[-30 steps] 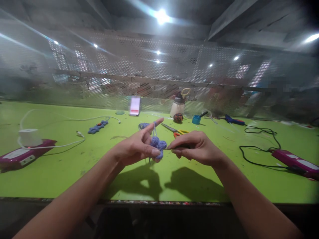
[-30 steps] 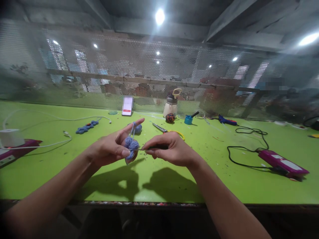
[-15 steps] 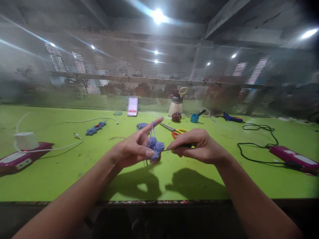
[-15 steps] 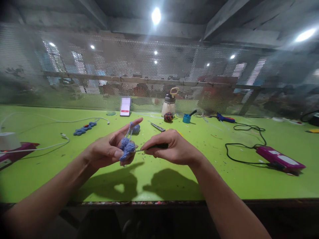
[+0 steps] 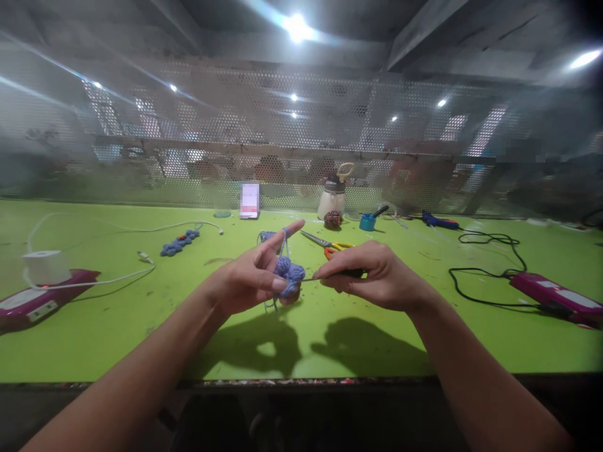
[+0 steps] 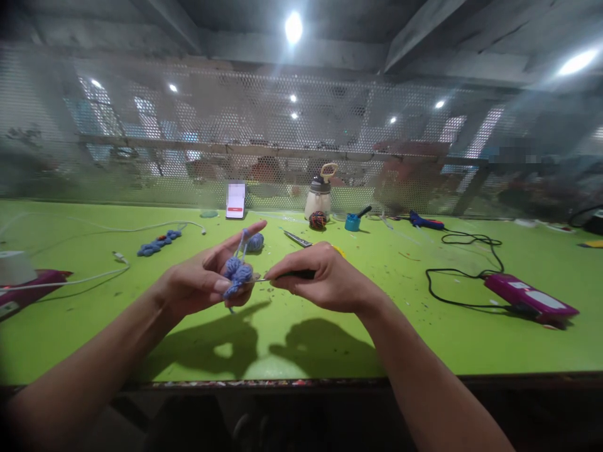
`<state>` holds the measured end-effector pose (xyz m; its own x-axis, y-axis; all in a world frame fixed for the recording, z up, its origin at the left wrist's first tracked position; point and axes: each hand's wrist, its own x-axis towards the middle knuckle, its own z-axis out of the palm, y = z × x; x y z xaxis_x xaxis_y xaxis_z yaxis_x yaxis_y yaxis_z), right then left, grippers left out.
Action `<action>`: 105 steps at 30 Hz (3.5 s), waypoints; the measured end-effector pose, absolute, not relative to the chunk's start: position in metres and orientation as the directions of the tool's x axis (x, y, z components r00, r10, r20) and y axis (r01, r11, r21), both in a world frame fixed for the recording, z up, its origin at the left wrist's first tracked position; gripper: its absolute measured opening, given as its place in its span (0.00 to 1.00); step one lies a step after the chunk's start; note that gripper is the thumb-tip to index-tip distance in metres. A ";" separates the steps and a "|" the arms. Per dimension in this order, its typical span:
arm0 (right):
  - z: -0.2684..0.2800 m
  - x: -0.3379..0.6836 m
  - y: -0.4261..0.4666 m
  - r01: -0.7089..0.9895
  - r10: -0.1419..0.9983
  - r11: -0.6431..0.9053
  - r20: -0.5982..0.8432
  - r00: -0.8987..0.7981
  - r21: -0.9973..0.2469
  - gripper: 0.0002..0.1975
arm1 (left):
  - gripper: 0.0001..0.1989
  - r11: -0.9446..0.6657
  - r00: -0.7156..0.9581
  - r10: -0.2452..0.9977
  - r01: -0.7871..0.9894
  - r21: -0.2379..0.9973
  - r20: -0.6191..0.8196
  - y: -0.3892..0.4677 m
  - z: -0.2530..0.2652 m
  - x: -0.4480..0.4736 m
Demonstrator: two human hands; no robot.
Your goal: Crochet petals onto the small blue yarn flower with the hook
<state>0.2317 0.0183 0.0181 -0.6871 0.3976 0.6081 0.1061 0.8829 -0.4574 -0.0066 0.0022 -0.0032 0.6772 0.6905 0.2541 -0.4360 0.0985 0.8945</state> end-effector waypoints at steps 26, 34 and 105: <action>0.016 0.229 0.019 0.056 0.421 0.842 0.589 -0.690 -0.536 0.07 | 0.52 0.121 0.697 0.670 -0.441 0.889 0.255 0.005 -0.006 -0.006; 0.018 0.229 0.018 0.089 0.375 0.901 0.657 -0.654 -0.426 0.05 | 0.53 0.048 0.650 0.713 -0.418 0.907 0.262 0.005 -0.006 -0.007; -0.013 0.183 0.010 0.044 0.845 0.470 0.435 -0.311 -0.882 0.14 | 0.53 -0.161 0.299 0.912 -0.373 0.914 0.282 0.007 -0.005 0.010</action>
